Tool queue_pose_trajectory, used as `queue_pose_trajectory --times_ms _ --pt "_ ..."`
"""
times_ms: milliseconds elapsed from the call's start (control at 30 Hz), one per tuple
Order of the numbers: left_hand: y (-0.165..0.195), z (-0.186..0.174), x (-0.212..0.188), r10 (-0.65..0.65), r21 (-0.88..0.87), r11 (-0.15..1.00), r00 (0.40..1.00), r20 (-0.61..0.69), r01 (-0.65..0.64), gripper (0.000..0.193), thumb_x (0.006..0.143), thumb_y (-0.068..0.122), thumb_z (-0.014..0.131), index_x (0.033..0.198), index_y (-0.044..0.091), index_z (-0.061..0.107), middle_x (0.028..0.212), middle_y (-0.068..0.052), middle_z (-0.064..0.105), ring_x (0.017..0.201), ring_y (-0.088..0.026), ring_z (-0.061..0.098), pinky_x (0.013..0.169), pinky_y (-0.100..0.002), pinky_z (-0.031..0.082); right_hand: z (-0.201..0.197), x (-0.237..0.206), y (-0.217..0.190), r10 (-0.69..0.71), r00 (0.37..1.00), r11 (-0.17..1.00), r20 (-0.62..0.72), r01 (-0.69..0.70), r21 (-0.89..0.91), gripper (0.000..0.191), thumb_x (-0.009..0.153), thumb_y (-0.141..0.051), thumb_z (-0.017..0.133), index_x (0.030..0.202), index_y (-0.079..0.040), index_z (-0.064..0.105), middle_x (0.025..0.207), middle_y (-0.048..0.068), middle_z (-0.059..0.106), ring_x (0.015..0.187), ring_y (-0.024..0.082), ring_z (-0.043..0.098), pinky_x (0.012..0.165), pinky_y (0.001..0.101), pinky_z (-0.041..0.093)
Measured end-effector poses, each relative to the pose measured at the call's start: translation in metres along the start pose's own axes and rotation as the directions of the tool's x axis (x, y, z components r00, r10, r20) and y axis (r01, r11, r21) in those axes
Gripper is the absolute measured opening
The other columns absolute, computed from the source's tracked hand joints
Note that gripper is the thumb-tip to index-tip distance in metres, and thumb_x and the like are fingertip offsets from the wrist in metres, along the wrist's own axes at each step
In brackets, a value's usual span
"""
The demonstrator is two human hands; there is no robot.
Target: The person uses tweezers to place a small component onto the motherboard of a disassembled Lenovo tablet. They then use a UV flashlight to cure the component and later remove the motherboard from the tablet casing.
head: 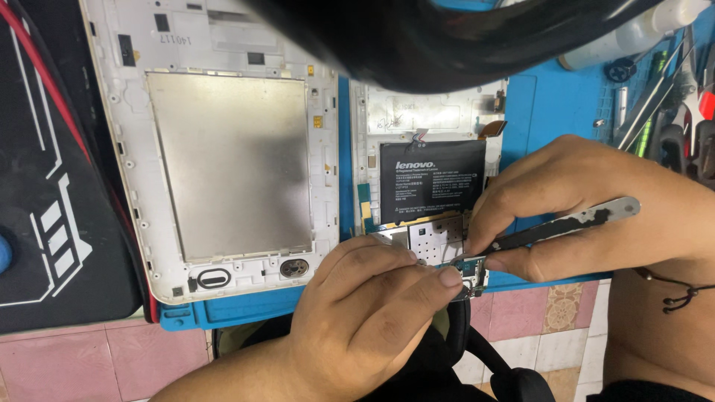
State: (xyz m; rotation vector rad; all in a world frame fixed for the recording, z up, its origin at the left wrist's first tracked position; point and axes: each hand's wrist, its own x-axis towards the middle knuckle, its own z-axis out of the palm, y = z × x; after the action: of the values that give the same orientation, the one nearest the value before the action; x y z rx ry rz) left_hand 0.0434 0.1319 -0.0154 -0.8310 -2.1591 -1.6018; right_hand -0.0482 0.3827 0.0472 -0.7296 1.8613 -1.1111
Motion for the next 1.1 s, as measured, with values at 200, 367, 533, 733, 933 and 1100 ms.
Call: queue_pose_trajectory --times_ms 200,367,533,733,933,1100 --pt "0.0003 0.0006 0.0004 -0.008 -0.005 1.000 1.000 -0.002 0.008 0.042 0.095 -0.002 0.078 0.129 0.007 0.053 0.087 -0.002 0.069 0.098 -0.021 0.064 0.083 -0.037 0.058 0.0008 -0.0010 0.0014 -0.003 1.000 1.000 -0.012 0.004 0.011 0.019 0.082 -0.017 0.079 0.100 -0.010 0.079 0.096 0.003 0.084 0.087 0.015 0.078 0.073 0.0272 0.060" --pt "0.0007 0.0003 0.0010 -0.005 -0.001 1.000 1.000 -0.002 0.005 0.042 0.095 -0.002 0.077 0.128 0.006 0.053 0.087 -0.002 0.069 0.098 -0.021 0.064 0.083 -0.037 0.058 0.0014 -0.0010 0.0029 0.000 1.000 1.000 -0.002 0.000 0.005 0.019 0.082 -0.017 0.080 0.100 -0.010 0.080 0.096 0.002 0.084 0.087 0.015 0.078 0.073 0.0275 0.060" --pt "0.0007 0.0008 0.0018 -0.001 0.000 1.000 1.000 -0.011 0.001 0.042 0.095 -0.003 0.077 0.128 0.006 0.053 0.087 -0.003 0.069 0.098 -0.021 0.064 0.083 -0.038 0.058 0.0004 -0.0010 0.0028 -0.021 1.000 1.000 -0.008 0.021 0.005 0.019 0.082 -0.017 0.080 0.100 -0.010 0.079 0.096 0.003 0.084 0.088 0.016 0.078 0.073 0.0280 0.060" --pt "0.0004 -0.0004 0.0024 0.004 -0.004 1.000 1.000 -0.004 -0.004 0.042 0.094 -0.005 0.077 0.127 0.006 0.053 0.087 -0.003 0.069 0.097 -0.021 0.063 0.082 -0.038 0.058 -0.0005 -0.0013 0.0015 -0.018 1.000 1.000 -0.006 0.019 0.024 0.020 0.081 -0.015 0.079 0.100 -0.009 0.079 0.096 0.003 0.084 0.088 0.017 0.078 0.074 0.0285 0.060" --pt "0.0001 -0.0016 0.0027 0.012 -0.012 1.000 1.000 -0.002 -0.012 0.043 0.094 -0.006 0.076 0.129 0.006 0.053 0.088 -0.004 0.069 0.098 -0.022 0.063 0.082 -0.038 0.058 -0.0009 -0.0028 0.0013 0.018 0.999 1.000 -0.028 -0.018 0.001 0.019 0.080 -0.015 0.081 0.097 -0.010 0.079 0.096 0.003 0.079 0.085 0.015 0.078 0.071 0.0265 0.060" --pt "0.0006 -0.0011 0.0027 0.008 -0.005 1.000 1.000 -0.004 -0.008 0.043 0.093 -0.005 0.076 0.129 0.006 0.053 0.088 -0.003 0.069 0.098 -0.021 0.063 0.082 -0.038 0.058 -0.0001 -0.0040 0.0017 -0.003 0.999 1.000 -0.035 0.003 0.009 0.018 0.078 -0.012 0.079 0.096 -0.010 0.078 0.095 0.003 0.083 0.086 0.015 0.078 0.072 0.0265 0.060"
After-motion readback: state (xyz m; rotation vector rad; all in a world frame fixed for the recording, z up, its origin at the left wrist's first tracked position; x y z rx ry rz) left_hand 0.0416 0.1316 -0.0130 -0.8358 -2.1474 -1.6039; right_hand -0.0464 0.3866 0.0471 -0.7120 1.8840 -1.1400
